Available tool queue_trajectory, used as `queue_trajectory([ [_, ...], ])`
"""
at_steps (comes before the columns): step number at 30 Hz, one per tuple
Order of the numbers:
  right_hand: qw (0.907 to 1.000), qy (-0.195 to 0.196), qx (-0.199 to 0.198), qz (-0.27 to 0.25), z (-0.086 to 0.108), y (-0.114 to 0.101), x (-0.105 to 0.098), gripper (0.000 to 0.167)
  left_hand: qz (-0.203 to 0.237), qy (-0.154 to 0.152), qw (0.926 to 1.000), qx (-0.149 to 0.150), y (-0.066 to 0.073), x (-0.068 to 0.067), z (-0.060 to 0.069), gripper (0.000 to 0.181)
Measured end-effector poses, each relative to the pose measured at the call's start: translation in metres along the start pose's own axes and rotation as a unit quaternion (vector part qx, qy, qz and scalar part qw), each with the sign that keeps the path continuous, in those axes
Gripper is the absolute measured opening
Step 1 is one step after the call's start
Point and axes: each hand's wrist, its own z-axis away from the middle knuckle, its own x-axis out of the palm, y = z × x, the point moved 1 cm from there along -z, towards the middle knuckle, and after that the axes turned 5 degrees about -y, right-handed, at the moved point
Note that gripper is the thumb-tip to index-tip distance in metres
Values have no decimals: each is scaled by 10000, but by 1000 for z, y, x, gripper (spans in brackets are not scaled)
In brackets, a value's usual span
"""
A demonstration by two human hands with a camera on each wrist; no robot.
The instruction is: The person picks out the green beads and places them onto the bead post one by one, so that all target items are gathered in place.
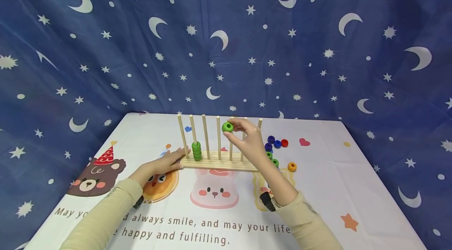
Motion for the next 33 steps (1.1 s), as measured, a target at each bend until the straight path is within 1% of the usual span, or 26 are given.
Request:
queue_trajectory([
  [4,9998,-136,-40,105,-5,-2,6,36,-6,-6,10000,0,-2,1,0,61],
  [8,9993,-226,-162,250,-10,-6,11,36,26,8,10000,18,-3,2,1,61],
  [11,9992,-277,-190,193,-15,-9,16,36,0,60,10000,10,-3,2,1,61],
  [14,9993,-343,-138,60,-20,-14,20,35,-39,67,10000,1,-3,1,0,61],
  [16,9989,-444,-130,0,-23,-18,22,35,-35,48,10000,0,-3,1,0,61],
  [22,9968,-777,-199,48,-33,-25,31,35,-26,30,10000,-42,-4,1,1,61],
  [28,9967,-791,-188,46,-39,-25,37,35,-15,24,10000,24,-3,1,-1,61],
  [33,9953,-867,-369,235,-46,-27,42,34,-26,29,10000,24,-4,0,0,61],
])
